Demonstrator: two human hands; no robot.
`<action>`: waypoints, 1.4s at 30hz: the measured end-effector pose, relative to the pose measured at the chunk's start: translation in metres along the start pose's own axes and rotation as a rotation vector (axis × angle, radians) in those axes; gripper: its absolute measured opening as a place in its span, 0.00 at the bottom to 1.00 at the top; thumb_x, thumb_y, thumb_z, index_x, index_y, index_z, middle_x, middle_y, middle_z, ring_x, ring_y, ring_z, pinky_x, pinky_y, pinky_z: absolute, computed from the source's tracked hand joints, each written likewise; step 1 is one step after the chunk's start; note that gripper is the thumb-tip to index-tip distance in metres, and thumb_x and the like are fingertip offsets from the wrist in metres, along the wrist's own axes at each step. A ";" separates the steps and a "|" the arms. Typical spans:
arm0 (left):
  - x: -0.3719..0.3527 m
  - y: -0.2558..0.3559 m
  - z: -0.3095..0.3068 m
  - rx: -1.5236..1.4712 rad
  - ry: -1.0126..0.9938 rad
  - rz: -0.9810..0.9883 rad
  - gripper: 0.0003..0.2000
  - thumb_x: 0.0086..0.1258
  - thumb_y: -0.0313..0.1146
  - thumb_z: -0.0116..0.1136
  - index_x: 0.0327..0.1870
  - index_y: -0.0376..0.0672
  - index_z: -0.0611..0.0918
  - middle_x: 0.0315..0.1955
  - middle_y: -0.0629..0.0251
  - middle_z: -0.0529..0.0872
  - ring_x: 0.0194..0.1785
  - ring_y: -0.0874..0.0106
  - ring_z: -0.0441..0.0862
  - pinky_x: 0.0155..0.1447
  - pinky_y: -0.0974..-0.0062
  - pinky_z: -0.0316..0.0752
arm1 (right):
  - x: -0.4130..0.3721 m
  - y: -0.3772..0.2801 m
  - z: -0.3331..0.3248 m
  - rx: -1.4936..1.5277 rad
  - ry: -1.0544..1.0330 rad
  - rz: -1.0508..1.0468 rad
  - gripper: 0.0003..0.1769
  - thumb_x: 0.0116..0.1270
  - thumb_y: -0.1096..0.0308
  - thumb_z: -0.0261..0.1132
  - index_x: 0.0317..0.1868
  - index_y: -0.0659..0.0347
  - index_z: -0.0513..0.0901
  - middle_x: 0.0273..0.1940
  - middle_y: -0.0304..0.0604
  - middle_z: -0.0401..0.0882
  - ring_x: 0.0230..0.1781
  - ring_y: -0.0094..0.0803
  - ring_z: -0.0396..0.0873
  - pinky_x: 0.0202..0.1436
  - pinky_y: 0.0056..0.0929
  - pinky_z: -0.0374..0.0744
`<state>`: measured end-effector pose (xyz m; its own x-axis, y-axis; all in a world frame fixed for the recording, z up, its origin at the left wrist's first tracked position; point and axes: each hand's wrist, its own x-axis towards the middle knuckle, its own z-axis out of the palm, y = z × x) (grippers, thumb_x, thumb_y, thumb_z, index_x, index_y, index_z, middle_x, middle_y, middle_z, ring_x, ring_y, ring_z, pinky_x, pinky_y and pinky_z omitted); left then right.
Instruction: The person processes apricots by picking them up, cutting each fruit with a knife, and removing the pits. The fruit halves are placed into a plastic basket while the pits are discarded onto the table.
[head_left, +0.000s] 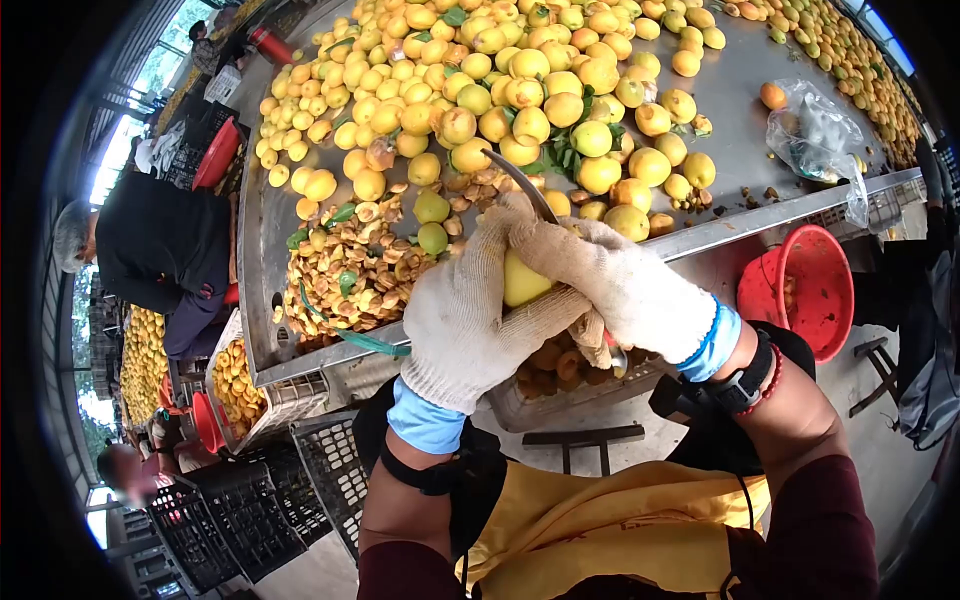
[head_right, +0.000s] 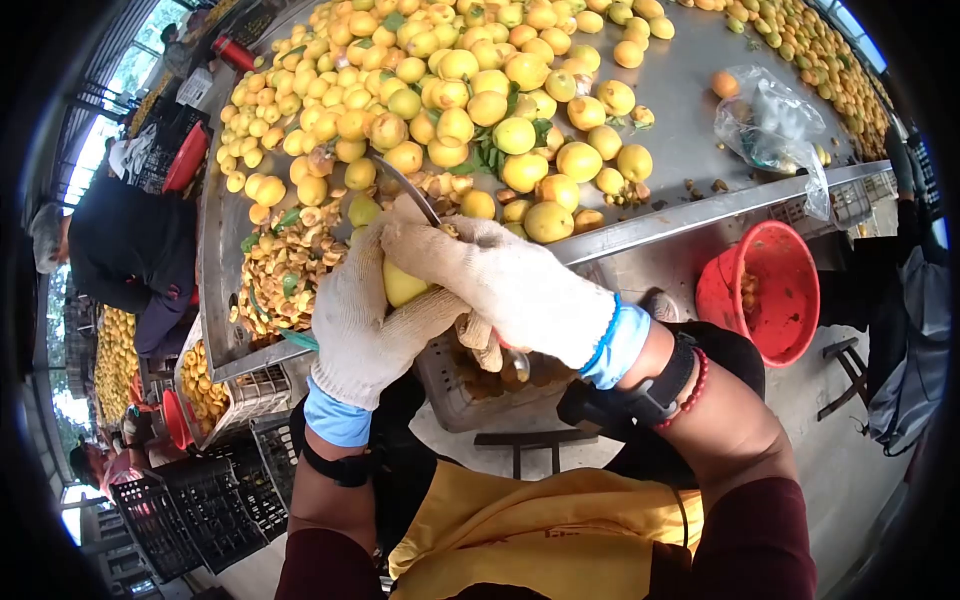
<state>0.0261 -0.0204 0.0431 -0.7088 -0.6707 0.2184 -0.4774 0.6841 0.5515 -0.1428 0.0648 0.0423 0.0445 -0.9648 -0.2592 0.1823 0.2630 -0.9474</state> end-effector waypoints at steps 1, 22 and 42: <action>0.000 -0.003 0.003 -0.002 -0.003 -0.004 0.42 0.55 0.64 0.77 0.65 0.44 0.79 0.38 0.54 0.90 0.37 0.52 0.90 0.40 0.60 0.85 | 0.003 0.005 0.005 0.261 -0.029 0.003 0.25 0.77 0.51 0.67 0.61 0.63 0.81 0.38 0.40 0.84 0.32 0.22 0.82 0.33 0.19 0.80; 0.011 -0.006 0.002 -0.180 -0.115 0.127 0.36 0.58 0.61 0.76 0.62 0.46 0.84 0.41 0.57 0.91 0.42 0.57 0.92 0.44 0.64 0.86 | 0.000 0.014 -0.010 -0.279 -0.035 -0.135 0.29 0.79 0.67 0.61 0.77 0.65 0.68 0.49 0.44 0.85 0.32 0.31 0.85 0.33 0.27 0.84; 0.016 -0.011 0.033 -0.249 0.372 0.199 0.30 0.62 0.41 0.76 0.63 0.35 0.83 0.46 0.48 0.91 0.45 0.56 0.92 0.50 0.65 0.87 | 0.030 0.046 0.028 0.239 0.292 -0.192 0.27 0.80 0.68 0.54 0.77 0.53 0.69 0.60 0.57 0.76 0.54 0.43 0.84 0.52 0.33 0.86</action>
<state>0.0033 -0.0291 0.0139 -0.5188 -0.6218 0.5867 -0.1810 0.7506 0.6355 -0.1051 0.0482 -0.0031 -0.2861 -0.9452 -0.1573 0.3841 0.0373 -0.9225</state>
